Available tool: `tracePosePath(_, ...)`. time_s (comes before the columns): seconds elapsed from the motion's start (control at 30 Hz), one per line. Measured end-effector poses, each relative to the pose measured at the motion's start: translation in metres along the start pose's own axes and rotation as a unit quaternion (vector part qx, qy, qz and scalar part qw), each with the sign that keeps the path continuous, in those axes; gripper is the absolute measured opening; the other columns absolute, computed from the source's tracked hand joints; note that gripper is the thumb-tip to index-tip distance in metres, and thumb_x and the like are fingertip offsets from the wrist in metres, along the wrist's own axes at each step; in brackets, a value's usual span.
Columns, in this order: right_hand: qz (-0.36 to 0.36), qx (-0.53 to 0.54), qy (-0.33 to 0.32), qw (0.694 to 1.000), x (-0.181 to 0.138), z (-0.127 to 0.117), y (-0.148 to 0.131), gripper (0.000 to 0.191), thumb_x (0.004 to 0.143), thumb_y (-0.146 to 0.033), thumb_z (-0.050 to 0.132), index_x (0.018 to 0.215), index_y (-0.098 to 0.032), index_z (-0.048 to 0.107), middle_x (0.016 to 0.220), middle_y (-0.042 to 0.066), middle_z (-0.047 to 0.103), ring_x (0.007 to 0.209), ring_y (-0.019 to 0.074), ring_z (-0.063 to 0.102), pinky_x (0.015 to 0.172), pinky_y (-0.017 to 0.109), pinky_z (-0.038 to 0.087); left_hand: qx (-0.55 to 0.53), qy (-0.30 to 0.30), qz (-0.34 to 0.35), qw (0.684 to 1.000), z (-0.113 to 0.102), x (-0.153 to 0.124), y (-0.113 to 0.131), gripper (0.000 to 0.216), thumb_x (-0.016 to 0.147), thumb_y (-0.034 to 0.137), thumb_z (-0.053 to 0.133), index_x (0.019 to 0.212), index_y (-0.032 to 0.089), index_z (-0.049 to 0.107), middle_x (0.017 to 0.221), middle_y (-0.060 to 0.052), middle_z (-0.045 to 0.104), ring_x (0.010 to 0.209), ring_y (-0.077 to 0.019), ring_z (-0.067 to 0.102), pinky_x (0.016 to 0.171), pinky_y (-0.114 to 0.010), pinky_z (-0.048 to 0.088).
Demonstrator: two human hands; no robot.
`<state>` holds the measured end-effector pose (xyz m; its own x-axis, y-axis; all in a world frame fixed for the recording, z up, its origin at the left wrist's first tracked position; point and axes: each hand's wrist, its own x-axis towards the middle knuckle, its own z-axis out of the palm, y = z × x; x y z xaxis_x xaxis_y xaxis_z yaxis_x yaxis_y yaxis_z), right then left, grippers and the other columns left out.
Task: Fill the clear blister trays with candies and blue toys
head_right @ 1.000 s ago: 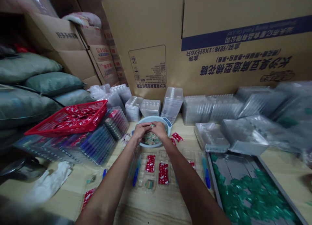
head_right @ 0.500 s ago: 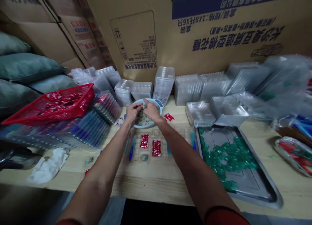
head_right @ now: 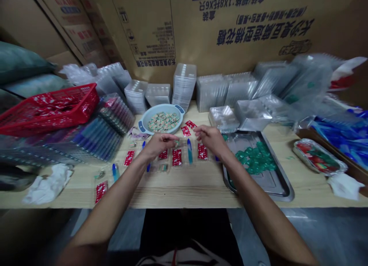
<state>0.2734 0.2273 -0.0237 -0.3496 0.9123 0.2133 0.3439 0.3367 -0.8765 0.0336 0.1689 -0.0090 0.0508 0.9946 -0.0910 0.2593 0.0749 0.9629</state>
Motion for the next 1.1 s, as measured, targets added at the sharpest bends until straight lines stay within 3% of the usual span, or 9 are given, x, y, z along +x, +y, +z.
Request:
tracePosePath(0.17,-0.065,-0.172,-0.056,0.981,-0.071,0.01,-0.016,0.038,0.08,-0.004,0.046,0.102,-0.015,0.074,0.097,0.008,0.075,0.091,0.0194,0.07,0.084,0.03,0.052,0.045,0.036,-0.047,0.997,0.005,-0.015,-0.014,0.026,0.067,0.018,0.069,0.091,0.011,0.077,0.065,0.002,0.064,0.055,-0.0096,0.048,0.055,-0.021,0.037)
tracePosePath(0.3,-0.034,-0.263,-0.11,0.958,-0.108,0.015,-0.025,0.043,0.079,0.001,0.045,0.108,-0.013,0.073,0.108,0.012,0.072,0.102,0.023,0.069,0.092,0.033,0.051,0.052,0.007,-0.042,0.998,0.01,-0.023,-0.016,0.026,0.068,0.018,0.067,0.091,0.012,0.077,0.072,-0.001,0.068,0.06,-0.0109,0.052,0.056,-0.021,0.037)
tracePosePath(0.5,-0.004,-0.263,-0.159,0.952,-0.141,0.015,-0.019,0.047,0.078,0.002,0.044,0.114,-0.012,0.071,0.112,0.012,0.071,0.103,0.0221,0.068,0.097,0.035,0.051,0.069,0.069,-0.038,0.994,-0.005,-0.023,-0.021,0.029,0.068,0.028,0.069,0.09,0.011,0.078,0.063,0.0,0.064,0.055,-0.0102,0.049,0.054,-0.021,0.037)
tracePosePath(0.6,-0.03,-0.263,-0.135,0.955,-0.147,0.024,-0.014,0.052,0.075,0.002,0.045,0.12,-0.011,0.068,0.119,0.015,0.068,0.112,0.0238,0.064,0.102,0.038,0.049,0.104,0.096,-0.027,0.99,-0.02,-0.023,-0.022,0.031,0.071,0.029,0.066,0.093,0.011,0.076,0.071,-0.002,0.069,0.061,-0.0128,0.058,0.062,-0.023,0.045)
tracePosePath(0.7,-0.092,-0.286,-0.107,0.948,-0.141,0.041,-0.014,0.062,0.074,0.002,0.045,0.134,-0.008,0.06,0.138,0.018,0.06,0.129,0.028,0.053,0.11,0.045,0.042,0.156,0.113,-0.023,0.981,-0.022,-0.02,-0.022,0.03,0.073,0.025,0.063,0.097,0.01,0.075,0.071,-0.002,0.069,0.062,-0.0138,0.059,0.062,-0.024,0.046)
tracePosePath(0.83,-0.122,-0.31,-0.166,0.928,-0.125,0.06,-0.02,0.069,0.075,0.002,0.045,0.143,-0.006,0.052,0.152,0.018,0.049,0.142,0.0304,0.041,0.114,0.047,0.036,0.254,0.113,-0.014,0.96,-0.002,-0.007,-0.018,0.025,0.076,0.016,0.06,0.095,0.012,0.076,0.075,-0.003,0.07,0.071,-0.0168,0.062,0.071,-0.027,0.048)
tracePosePath(0.97,-0.089,-0.327,-0.212,0.917,-0.118,0.063,-0.027,0.066,0.077,0.0,0.045,0.142,-0.006,0.053,0.15,0.017,0.051,0.137,0.0297,0.046,0.112,0.045,0.037,0.338,0.091,-0.007,0.937,0.017,0.014,-0.01,0.026,0.076,0.009,0.061,0.094,0.016,0.077,0.093,-0.006,0.075,0.091,-0.0203,0.066,0.089,-0.03,0.048)
tracePosePath(1.1,-0.075,-0.33,-0.222,0.914,-0.12,0.061,-0.029,0.066,0.076,0.001,0.044,0.142,-0.005,0.054,0.147,0.018,0.054,0.134,0.0291,0.048,0.111,0.043,0.037,0.394,0.077,-0.017,0.916,0.025,0.027,-0.011,0.035,0.073,0.004,0.06,0.102,0.016,0.076,0.097,-0.009,0.076,0.098,-0.0236,0.066,0.093,-0.033,0.048)
